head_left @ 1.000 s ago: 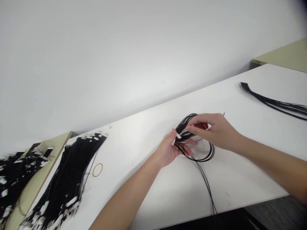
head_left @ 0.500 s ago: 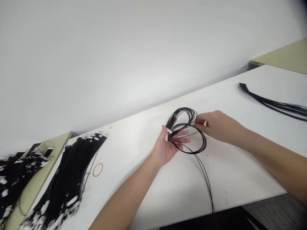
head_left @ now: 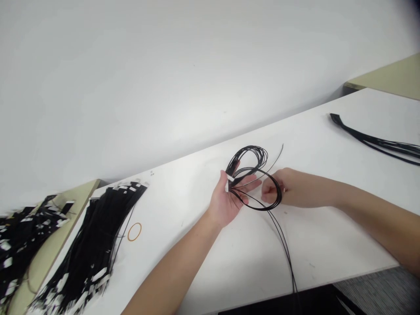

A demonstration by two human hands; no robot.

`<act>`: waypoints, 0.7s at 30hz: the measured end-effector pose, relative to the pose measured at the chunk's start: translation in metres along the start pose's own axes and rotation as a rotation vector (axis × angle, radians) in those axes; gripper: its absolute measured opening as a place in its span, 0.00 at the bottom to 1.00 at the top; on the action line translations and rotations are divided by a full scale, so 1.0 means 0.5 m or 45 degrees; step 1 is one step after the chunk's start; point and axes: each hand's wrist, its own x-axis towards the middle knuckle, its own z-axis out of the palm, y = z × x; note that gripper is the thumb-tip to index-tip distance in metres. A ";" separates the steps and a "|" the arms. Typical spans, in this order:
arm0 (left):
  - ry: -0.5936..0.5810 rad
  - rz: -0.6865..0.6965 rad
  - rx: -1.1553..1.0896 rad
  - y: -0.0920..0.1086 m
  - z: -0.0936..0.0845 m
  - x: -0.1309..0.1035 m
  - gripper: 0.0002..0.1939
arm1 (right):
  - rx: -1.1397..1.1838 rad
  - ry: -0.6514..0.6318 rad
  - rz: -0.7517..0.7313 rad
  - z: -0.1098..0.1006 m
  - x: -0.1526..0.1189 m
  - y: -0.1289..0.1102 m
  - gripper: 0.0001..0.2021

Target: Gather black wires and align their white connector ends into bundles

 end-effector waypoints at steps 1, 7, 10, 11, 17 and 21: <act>0.005 -0.002 -0.001 0.000 0.001 0.000 0.29 | 0.005 -0.060 -0.014 0.000 -0.001 -0.002 0.12; 0.000 -0.001 -0.003 0.001 0.001 -0.001 0.29 | -0.022 -0.106 -0.052 0.003 0.002 -0.011 0.11; -0.008 0.008 0.001 0.000 -0.001 -0.002 0.29 | -0.026 -0.094 -0.087 0.008 0.006 -0.006 0.09; -0.008 0.007 0.003 -0.001 -0.001 -0.002 0.29 | -0.030 -0.080 -0.094 0.010 0.007 -0.004 0.09; -0.008 -0.011 0.014 0.001 -0.001 -0.004 0.29 | -0.042 -0.076 -0.081 0.010 0.007 -0.003 0.09; 0.002 -0.008 0.033 0.003 0.000 -0.004 0.29 | 0.025 -0.121 -0.055 0.000 0.003 -0.005 0.07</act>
